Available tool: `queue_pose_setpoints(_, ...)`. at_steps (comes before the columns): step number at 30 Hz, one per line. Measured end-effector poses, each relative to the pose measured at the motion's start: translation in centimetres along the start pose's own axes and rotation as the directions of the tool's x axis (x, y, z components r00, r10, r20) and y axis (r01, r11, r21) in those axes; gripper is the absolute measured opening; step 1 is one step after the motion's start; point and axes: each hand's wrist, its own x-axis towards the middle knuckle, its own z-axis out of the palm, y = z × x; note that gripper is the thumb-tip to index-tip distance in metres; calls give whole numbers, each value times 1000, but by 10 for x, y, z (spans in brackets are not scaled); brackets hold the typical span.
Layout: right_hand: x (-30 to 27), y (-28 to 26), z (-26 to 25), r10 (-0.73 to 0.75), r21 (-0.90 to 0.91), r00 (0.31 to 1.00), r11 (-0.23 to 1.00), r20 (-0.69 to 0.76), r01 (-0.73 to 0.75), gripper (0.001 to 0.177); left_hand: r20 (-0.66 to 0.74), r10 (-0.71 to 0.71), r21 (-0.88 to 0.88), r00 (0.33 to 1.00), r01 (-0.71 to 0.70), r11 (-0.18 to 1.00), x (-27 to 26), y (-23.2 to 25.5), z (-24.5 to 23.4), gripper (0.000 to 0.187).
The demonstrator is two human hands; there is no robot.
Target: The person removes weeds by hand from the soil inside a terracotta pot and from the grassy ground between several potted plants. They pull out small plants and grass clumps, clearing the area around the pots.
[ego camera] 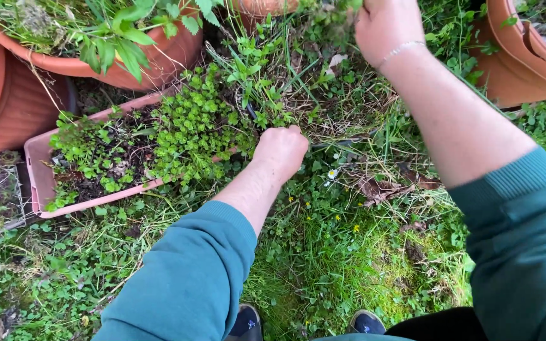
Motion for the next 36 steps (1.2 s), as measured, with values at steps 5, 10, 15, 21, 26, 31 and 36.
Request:
queue_pose_setpoints(5, -59, 51, -59, -66, 78, 998, 995, 12, 65, 57, 28, -7, 9, 1000, 6, 1000, -5, 3, -8, 19)
queue_pose_setpoints(10, -132, 36, -129, 117, -235, 812, 972, 571, 25, 39, 4, 5, -3, 1000, -5, 1000, -1, 2, -2, 19)
queue_pose_setpoints(15, -144, 0, -120, 159, -282, 710, 958, 686, 58, 74, -40, 17, 45, 999, -15, 999, 3, 1, 6, 17)
queue_pose_setpoints(21, -110, -63, -50, 291, -468, 682, 879, 671, 85, 100, -60, 12, 46, 998, -10, 999, 7, -3, 22, 16)
queue_pose_setpoints(26, -87, -34, 63, 101, -451, 736, 843, 670, 294, 59, -532, 130, 72, 837, -108, 992, 9, -7, 51, 14)
queue_pose_setpoints(31, -87, -17, 109, -32, -466, 780, 786, 626, 406, 36, -554, 138, 71, 821, -119, 990, 13, -6, 56, 13)
queue_pose_setpoints(36, -98, -19, 94, -161, -441, 801, 763, 577, 472, 37, -566, 147, 62, 811, -136, 989, 14, -9, 58, 14)
